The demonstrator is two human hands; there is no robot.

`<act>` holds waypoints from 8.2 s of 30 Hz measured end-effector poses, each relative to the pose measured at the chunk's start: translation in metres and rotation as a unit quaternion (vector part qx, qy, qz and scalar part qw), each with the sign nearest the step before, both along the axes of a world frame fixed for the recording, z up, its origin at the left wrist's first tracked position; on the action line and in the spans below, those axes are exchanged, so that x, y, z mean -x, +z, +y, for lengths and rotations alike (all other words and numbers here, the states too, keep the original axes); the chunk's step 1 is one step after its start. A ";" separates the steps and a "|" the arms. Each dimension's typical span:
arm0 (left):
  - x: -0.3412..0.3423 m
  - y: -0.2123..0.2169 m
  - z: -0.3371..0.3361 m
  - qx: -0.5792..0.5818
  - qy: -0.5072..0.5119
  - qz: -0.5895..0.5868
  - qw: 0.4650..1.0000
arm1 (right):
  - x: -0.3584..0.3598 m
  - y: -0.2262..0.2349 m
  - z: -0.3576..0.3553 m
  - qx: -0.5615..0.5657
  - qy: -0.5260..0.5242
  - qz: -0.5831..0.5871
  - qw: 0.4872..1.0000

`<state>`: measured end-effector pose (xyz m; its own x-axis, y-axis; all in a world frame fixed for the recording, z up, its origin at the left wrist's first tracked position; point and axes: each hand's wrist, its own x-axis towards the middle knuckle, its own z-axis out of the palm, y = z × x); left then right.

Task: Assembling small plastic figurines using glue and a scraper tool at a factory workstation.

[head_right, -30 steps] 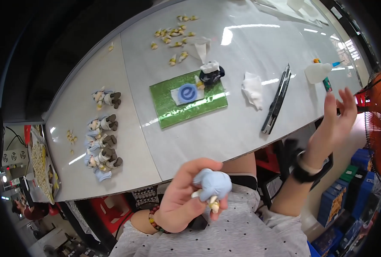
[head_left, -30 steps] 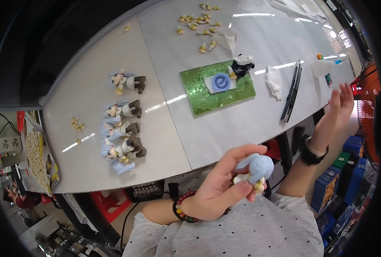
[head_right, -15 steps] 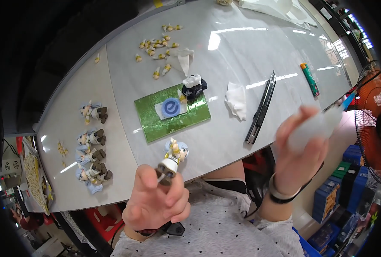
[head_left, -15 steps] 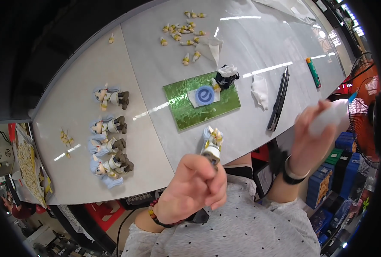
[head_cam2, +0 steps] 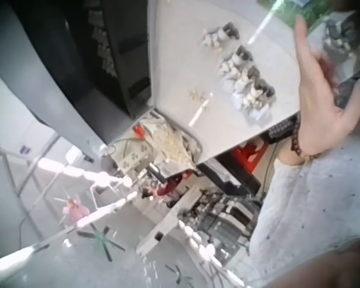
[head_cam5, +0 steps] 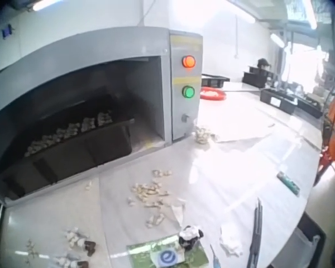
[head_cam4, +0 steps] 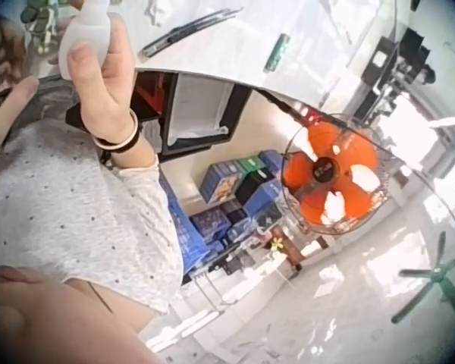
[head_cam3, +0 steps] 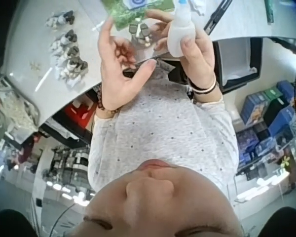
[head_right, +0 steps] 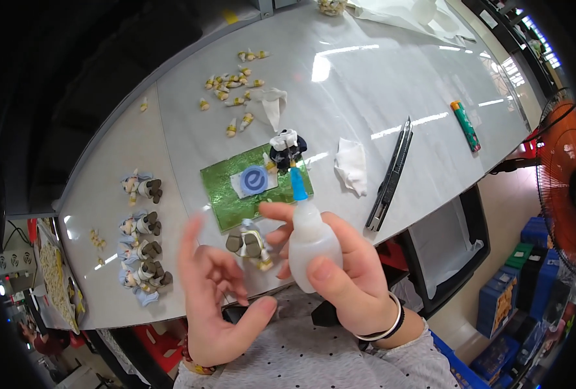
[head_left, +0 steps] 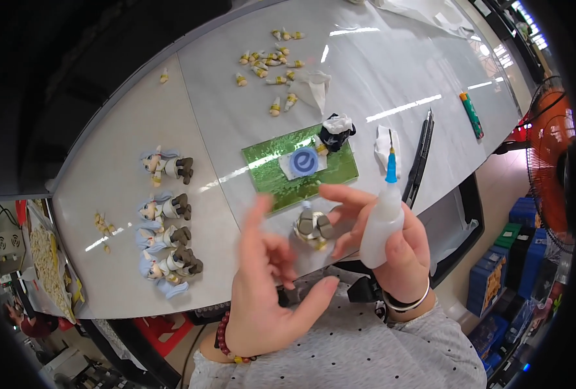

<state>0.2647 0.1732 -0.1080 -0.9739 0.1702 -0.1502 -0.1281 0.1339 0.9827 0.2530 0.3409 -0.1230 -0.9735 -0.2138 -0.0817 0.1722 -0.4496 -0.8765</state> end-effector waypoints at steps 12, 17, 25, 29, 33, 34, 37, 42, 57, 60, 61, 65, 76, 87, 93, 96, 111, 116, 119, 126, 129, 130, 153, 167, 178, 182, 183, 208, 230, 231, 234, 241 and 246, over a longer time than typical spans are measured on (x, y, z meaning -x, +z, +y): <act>-0.008 -0.010 0.003 -0.309 -0.020 -0.146 0.940 | -0.005 0.017 -0.013 0.216 -0.087 0.089 0.968; -0.005 -0.021 0.003 -0.420 -0.160 -0.246 0.859 | -0.004 0.013 -0.003 0.218 -0.078 0.033 0.972; -0.013 -0.016 0.017 -0.393 -0.205 -0.175 0.879 | 0.000 0.021 -0.011 0.123 -0.080 0.107 0.983; -0.007 -0.011 0.013 -0.423 -0.158 -0.248 0.857 | 0.004 0.023 -0.016 0.012 -0.105 0.107 0.989; -0.011 -0.024 0.009 -0.562 -0.139 -0.215 0.787 | 0.007 0.017 -0.014 0.047 -0.180 0.185 0.965; -0.012 -0.024 0.009 -0.561 -0.135 -0.215 0.788 | 0.002 0.015 -0.008 0.065 -0.180 0.148 0.970; -0.012 -0.023 0.008 -0.611 -0.128 -0.180 0.760 | -0.003 0.003 0.014 0.134 -0.100 0.160 0.973; -0.007 -0.024 0.009 -0.645 -0.129 -0.146 0.739 | -0.008 -0.002 0.004 0.089 -0.137 0.131 0.978; -0.011 -0.021 0.015 -0.550 -0.052 -0.029 0.833 | -0.018 -0.002 -0.003 -0.085 -0.192 0.332 0.919; -0.011 -0.021 0.015 -0.543 -0.056 -0.018 0.837 | -0.018 0.000 -0.005 -0.096 -0.187 0.332 0.919; -0.011 -0.021 0.015 -0.540 -0.058 -0.015 0.839 | -0.018 0.001 -0.005 -0.100 -0.183 0.333 0.919; -0.012 -0.020 0.015 -0.535 -0.056 -0.016 0.843 | -0.019 -0.003 -0.001 -0.142 -0.183 0.360 0.904; -0.008 -0.021 0.009 -0.592 -0.054 -0.111 0.796 | -0.017 0.010 0.006 -0.010 -0.237 0.353 0.905; -0.004 -0.013 0.000 -0.662 -0.093 -0.258 0.697 | 0.035 -0.006 0.116 -0.454 -0.446 0.124 0.761; -0.004 -0.012 0.000 -0.655 -0.114 -0.245 0.706 | 0.055 -0.024 0.118 -0.420 -0.436 0.153 0.781; -0.004 -0.012 0.001 -0.642 -0.114 -0.222 0.725 | 0.042 -0.025 0.120 -0.519 -0.510 0.211 0.653; -0.008 -0.015 0.002 -0.629 -0.132 -0.207 0.738 | 0.038 -0.002 0.087 -0.579 -0.111 0.125 0.798; -0.013 -0.014 0.007 -0.563 -0.075 -0.158 0.808 | 0.013 0.003 0.067 0.064 -0.114 0.210 0.969; -0.017 -0.018 0.009 -0.484 -0.072 -0.061 0.870 | 0.013 0.001 0.061 0.095 -0.106 0.242 0.960; -0.020 -0.019 0.015 -0.425 -0.046 0.005 0.904 | 0.003 0.011 0.007 0.072 -0.181 0.226 0.955; -0.021 -0.015 0.016 -0.434 -0.060 -0.010 0.899 | 0.008 -0.001 0.022 0.114 -0.066 0.279 0.951; -0.021 -0.015 0.016 -0.438 -0.068 -0.022 0.896 | 0.011 -0.008 0.028 0.174 0.044 0.348 0.920; -0.004 -0.006 0.008 -0.368 -0.234 -0.160 0.885 | 0.001 0.017 0.022 -0.085 0.076 0.194 0.974; 0.002 -0.006 0.005 -0.364 -0.289 -0.217 0.859 | 0.005 0.019 0.026 -0.115 0.123 0.203 0.965; 0.003 -0.006 0.008 -0.352 -0.286 -0.221 0.863 | 0.004 0.020 0.029 -0.124 0.128 0.198 0.964; 0.003 -0.007 0.008 -0.347 -0.287 -0.206 0.869 | 0.004 0.020 0.028 -0.119 0.121 0.190 0.967; 0.003 -0.007 0.008 -0.353 -0.290 -0.217 0.863 | 0.004 0.020 0.029 -0.119 0.120 0.190 0.967; -0.001 -0.004 0.013 -0.366 -0.258 -0.239 0.862 | -0.016 0.015 0.030 -0.106 0.021 0.150 0.983; 0.004 -0.009 0.014 -0.340 -0.305 -0.121 0.881 | -0.013 0.014 0.034 -0.019 -0.022 0.247 0.969; 0.001 -0.007 0.016 -0.395 -0.253 -0.166 0.867 | -0.018 0.012 0.030 0.023 -0.115 0.272 0.955; -0.007 -0.011 0.012 -0.476 -0.162 -0.230 0.833 | -0.009 0.013 0.042 0.008 -0.228 0.284 0.931; -0.010 -0.010 0.006 -0.572 -0.146 -0.264 0.763 | 0.033 0.006 0.064 -0.655 -0.236 0.148 0.702; -0.012 -0.009 0.010 -0.508 -0.170 -0.160 0.829 | 0.045 -0.007 0.076 -0.707 -0.203 0.237 0.635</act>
